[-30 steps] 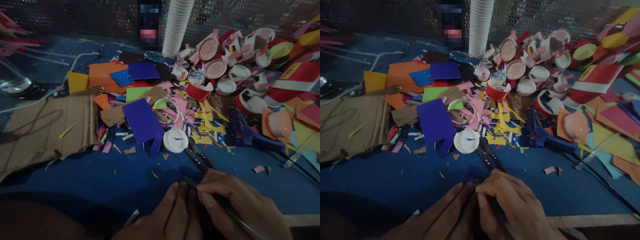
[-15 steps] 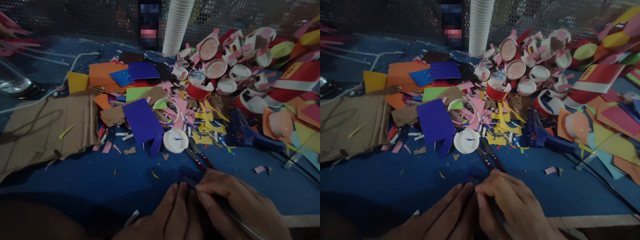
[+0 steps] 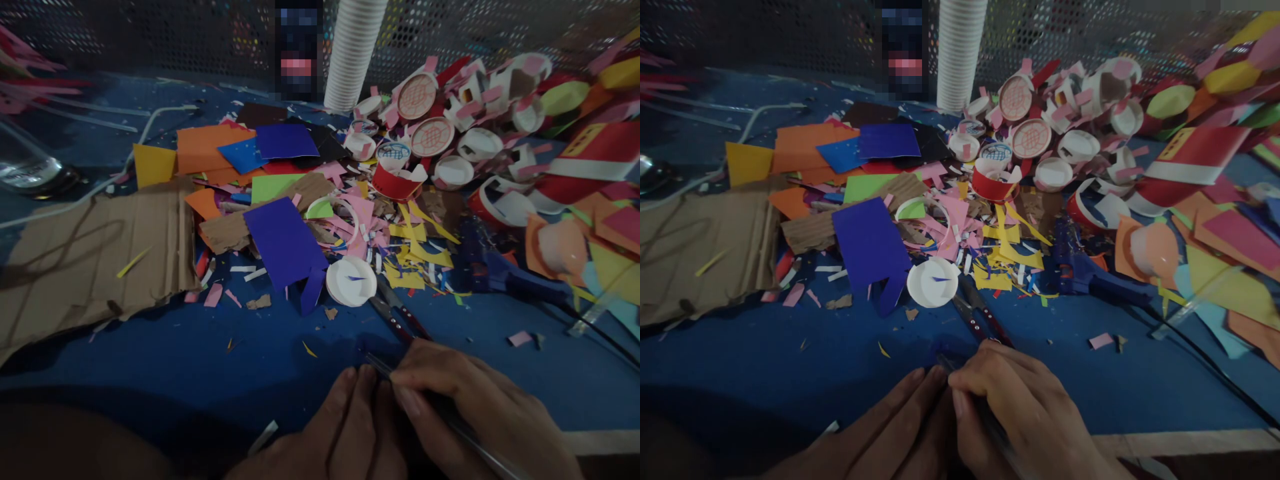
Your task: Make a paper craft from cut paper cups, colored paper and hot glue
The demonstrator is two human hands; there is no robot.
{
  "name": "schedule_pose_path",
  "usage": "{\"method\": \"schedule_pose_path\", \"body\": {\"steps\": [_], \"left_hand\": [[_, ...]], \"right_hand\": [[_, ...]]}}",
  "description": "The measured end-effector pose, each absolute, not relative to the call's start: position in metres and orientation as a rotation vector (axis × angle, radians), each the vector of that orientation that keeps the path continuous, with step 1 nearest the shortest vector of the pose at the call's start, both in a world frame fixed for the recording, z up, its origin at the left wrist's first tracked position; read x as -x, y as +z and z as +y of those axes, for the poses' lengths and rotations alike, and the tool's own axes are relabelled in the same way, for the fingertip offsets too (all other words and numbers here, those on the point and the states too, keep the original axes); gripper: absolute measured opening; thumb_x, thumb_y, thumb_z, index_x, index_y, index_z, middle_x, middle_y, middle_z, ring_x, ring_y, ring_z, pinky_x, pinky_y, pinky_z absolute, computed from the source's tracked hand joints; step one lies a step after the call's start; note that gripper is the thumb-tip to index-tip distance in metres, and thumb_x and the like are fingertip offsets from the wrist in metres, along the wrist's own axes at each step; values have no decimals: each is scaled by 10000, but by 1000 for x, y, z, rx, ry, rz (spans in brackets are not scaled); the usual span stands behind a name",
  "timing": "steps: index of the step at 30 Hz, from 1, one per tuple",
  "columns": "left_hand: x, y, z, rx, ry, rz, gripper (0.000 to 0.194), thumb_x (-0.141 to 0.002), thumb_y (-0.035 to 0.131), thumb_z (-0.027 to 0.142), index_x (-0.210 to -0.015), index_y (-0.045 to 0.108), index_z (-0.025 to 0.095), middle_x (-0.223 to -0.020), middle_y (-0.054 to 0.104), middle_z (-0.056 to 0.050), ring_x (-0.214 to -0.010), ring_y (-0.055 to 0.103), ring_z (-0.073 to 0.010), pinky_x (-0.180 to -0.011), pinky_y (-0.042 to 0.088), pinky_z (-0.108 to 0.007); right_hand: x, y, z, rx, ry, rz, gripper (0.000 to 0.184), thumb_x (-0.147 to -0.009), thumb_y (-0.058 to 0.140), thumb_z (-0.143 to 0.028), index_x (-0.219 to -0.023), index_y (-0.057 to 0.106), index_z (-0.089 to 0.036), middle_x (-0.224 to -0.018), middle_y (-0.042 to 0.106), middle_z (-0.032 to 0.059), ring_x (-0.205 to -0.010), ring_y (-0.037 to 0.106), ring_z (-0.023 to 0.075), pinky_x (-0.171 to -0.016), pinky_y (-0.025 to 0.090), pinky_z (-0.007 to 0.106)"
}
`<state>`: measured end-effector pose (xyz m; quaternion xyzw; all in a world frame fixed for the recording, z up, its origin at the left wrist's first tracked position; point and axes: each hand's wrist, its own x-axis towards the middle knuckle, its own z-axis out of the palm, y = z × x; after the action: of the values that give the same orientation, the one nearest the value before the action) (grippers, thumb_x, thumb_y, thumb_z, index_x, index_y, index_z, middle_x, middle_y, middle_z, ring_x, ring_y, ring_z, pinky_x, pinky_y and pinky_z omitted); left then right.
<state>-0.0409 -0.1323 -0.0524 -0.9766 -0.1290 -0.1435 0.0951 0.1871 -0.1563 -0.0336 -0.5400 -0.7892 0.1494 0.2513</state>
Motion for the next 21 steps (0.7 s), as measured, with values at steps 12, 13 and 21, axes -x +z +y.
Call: {"method": "schedule_pose_path", "body": {"steps": [12, 13, 21], "left_hand": [[39, -50, -128, 2860, -403, -335, 440, -1066, 349, 116, -1394, 638, 66, -1306, 771, -76, -1173, 732, -165, -984, 564, -230], [40, -51, -128, 2859, -412, -335, 440, -1065, 348, 118, -1391, 640, 66, -1300, 775, -76, -1173, 733, -166, -996, 562, -229], [42, -54, -131, 2905, -434, -378, 440, -1069, 364, 133, -1419, 622, 63, -1356, 745, -105, -1177, 736, -178, -884, 609, -192]], "right_hand": [[-186, -36, -158, 1496, 364, -2128, 201, -919, 548, -157, -906, 718, -264, -806, 816, 11, -736, 818, 196, -825, 685, 293], [-186, -36, -158, 1490, 368, -2128, 195, -919, 553, -159, -905, 719, -263, -803, 815, 10, -735, 818, 195, -824, 684, 288], [-188, -35, -159, 1494, 394, -2106, 197, -930, 554, -171, -914, 731, -257, -795, 811, 12, -714, 813, 193, -773, 689, 277]]}}
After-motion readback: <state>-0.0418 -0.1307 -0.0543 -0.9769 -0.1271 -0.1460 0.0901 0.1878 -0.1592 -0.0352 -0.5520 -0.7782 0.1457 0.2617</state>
